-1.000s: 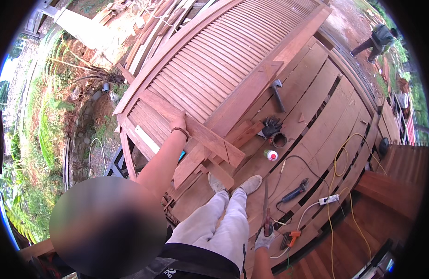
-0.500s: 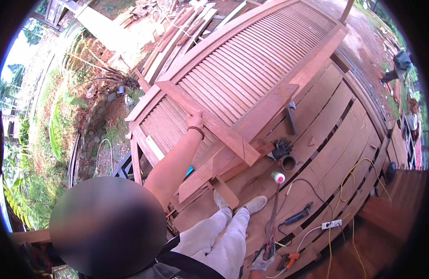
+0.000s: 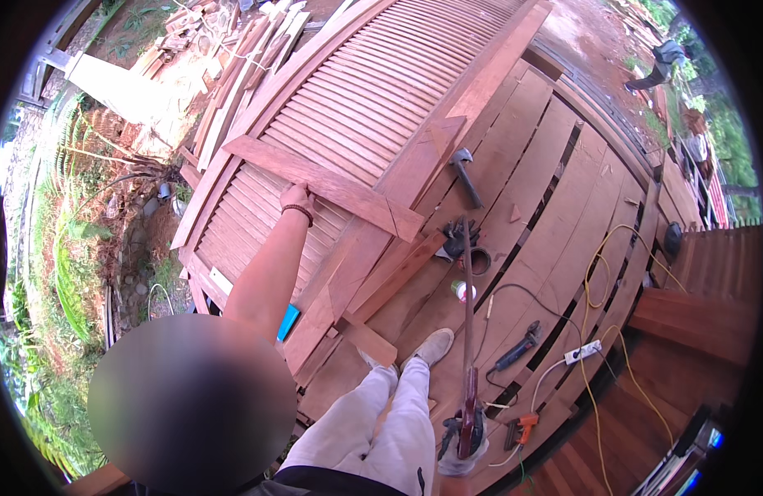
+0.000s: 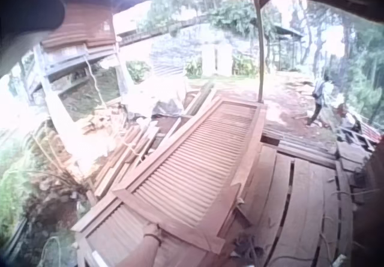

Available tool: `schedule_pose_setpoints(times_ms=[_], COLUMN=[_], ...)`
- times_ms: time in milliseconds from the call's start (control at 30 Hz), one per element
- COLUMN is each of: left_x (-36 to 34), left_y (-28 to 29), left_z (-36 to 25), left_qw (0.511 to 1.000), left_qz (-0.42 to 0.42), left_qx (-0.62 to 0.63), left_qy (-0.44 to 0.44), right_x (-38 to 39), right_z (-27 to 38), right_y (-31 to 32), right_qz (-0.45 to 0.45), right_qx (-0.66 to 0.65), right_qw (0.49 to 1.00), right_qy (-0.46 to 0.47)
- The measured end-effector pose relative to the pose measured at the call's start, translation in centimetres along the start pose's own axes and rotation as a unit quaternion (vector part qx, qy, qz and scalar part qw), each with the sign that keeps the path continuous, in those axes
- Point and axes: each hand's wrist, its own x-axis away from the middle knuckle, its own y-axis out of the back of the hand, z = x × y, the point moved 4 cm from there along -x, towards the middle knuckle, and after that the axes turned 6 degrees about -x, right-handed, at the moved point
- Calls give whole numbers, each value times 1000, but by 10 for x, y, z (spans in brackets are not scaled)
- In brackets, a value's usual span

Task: The person uses a hand saw to cut a wooden slatted panel on a workbench. After completing the cut, they remove the separated piece and reposition the panel to continue working.

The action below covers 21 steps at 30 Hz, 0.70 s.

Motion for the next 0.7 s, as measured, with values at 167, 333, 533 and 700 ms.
schedule_pose_setpoints(times_ms=[167, 333, 533, 700], left_x=[54, 126, 115, 121], left_y=[-14, -74, -94, -99], left_z=[-24, -19, 19, 18], left_qw=[846, 657, 575, 550], left_qz=[-153, 84, 24, 50], left_qx=[-407, -586, -663, -696], left_qy=[-309, -466, -478, -458], right_x=[-35, -99, -144, -151], right_z=[-14, -3, -21, -34], right_y=[-25, -82, -118, -116], right_qz=[51, 103, 157, 188], right_qx=[70, 105, 52, 34], right_qw=[989, 958, 963, 965], right_qy=[116, 248, 211, 178])
